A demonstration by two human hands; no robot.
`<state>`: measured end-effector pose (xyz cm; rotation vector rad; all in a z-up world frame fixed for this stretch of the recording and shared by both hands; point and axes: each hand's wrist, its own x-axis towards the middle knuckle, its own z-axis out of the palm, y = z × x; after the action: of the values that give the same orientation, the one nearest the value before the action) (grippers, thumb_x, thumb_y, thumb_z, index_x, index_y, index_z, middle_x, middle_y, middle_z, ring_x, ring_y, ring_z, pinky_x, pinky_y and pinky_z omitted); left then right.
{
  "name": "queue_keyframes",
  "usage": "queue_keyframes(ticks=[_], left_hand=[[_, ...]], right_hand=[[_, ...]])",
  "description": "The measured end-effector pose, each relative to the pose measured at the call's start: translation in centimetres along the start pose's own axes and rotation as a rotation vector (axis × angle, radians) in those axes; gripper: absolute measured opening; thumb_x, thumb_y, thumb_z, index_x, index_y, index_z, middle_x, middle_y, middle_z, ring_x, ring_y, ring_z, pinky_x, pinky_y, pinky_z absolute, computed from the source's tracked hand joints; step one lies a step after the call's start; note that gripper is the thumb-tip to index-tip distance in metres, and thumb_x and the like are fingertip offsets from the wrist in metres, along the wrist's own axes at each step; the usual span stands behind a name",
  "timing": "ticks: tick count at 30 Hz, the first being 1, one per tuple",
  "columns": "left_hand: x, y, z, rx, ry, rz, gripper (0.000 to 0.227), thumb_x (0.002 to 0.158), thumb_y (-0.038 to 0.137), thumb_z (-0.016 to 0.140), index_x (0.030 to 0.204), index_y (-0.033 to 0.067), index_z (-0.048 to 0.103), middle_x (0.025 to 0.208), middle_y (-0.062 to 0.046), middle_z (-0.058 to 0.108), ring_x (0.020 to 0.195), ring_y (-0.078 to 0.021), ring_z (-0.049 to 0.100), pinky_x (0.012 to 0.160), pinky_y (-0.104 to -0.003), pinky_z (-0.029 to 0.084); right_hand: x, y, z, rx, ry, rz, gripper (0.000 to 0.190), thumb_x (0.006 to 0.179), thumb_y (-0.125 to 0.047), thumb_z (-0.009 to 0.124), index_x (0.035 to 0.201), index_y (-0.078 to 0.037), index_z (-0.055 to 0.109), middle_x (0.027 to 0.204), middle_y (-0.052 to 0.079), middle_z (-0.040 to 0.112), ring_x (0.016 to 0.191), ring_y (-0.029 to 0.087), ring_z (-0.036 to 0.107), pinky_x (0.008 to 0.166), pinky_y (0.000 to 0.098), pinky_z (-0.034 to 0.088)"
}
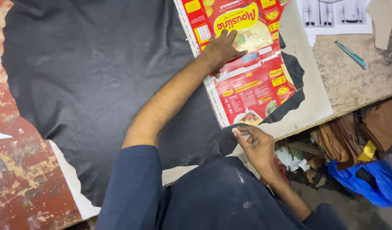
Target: The person places a printed paper pattern on a dark fabric, traces its outline with chalk, measures sections with a tape measure, and cuts the fabric along the marked lines using a rotary cutter. The cut fabric piece is set aside on the table.
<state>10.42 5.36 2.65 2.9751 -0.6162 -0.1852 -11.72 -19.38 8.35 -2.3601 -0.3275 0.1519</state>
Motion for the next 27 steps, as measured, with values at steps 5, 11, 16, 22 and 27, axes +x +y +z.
queue_keyframes(ticks=[5, 11, 16, 22, 27], left_hand=[[-0.2, 3.2, 3.3, 0.174, 0.376, -0.101, 0.056, 0.089, 0.022, 0.074, 0.141, 0.0363, 0.059, 0.136, -0.020, 0.048, 0.124, -0.0396, 0.047, 0.084, -0.058, 0.056], [-1.2, 8.9, 6.1, 0.429, 0.374, -0.124, 0.055, 0.076, 0.017, 0.069, 0.129, 0.0028, 0.065, 0.136, -0.016, 0.051, 0.117, -0.0364, 0.055, 0.075, -0.046, 0.058], [0.4, 11.2, 5.2, 0.080, 0.248, -0.184, 0.023, 0.100, 0.013, 0.067, 0.119, 0.0026, 0.071, 0.139, -0.014, 0.056, 0.128, -0.0297, 0.055, 0.102, -0.041, 0.052], [0.4, 12.3, 3.6, -0.298, 0.375, -0.125, 0.078, 0.073, 0.051, 0.080, 0.139, 0.0152, 0.061, 0.158, -0.015, 0.039, 0.148, -0.0305, 0.032, 0.120, -0.062, 0.014], [-0.2, 11.9, 3.5, -0.321, 0.477, -0.054, 0.079, 0.080, 0.062, 0.074, 0.145, 0.0194, 0.059, 0.165, -0.012, 0.033, 0.154, -0.0290, 0.027, 0.125, -0.061, 0.006]], right_hand=[[4.2, 3.5, -1.0, 0.135, 0.171, 0.024, 0.022, 0.091, -0.013, 0.079, 0.110, -0.001, 0.075, 0.088, 0.009, 0.076, 0.063, 0.006, 0.057, 0.057, 0.0234, 0.049], [9.3, 9.6, -3.1, 0.141, 0.368, -0.067, 0.014, 0.098, -0.008, 0.074, 0.107, 0.001, 0.068, 0.092, 0.010, 0.073, 0.080, 0.015, 0.071, 0.071, 0.0278, 0.055], [10.4, 11.9, -3.0, -0.033, 0.344, -0.124, 0.015, 0.095, -0.007, 0.074, 0.106, -0.001, 0.065, 0.102, 0.013, 0.065, 0.084, 0.025, 0.070, 0.074, 0.0371, 0.053], [10.1, 11.6, -3.1, -0.105, 0.497, -0.252, 0.014, 0.095, -0.006, 0.073, 0.106, -0.003, 0.064, 0.121, 0.015, 0.061, 0.102, 0.031, 0.067, 0.083, 0.0408, 0.056], [8.9, 9.8, -3.7, 0.019, 0.327, 0.252, 0.021, 0.100, -0.015, 0.067, 0.118, -0.005, 0.061, 0.092, 0.017, 0.072, 0.071, 0.032, 0.073, 0.069, 0.0466, 0.054]])
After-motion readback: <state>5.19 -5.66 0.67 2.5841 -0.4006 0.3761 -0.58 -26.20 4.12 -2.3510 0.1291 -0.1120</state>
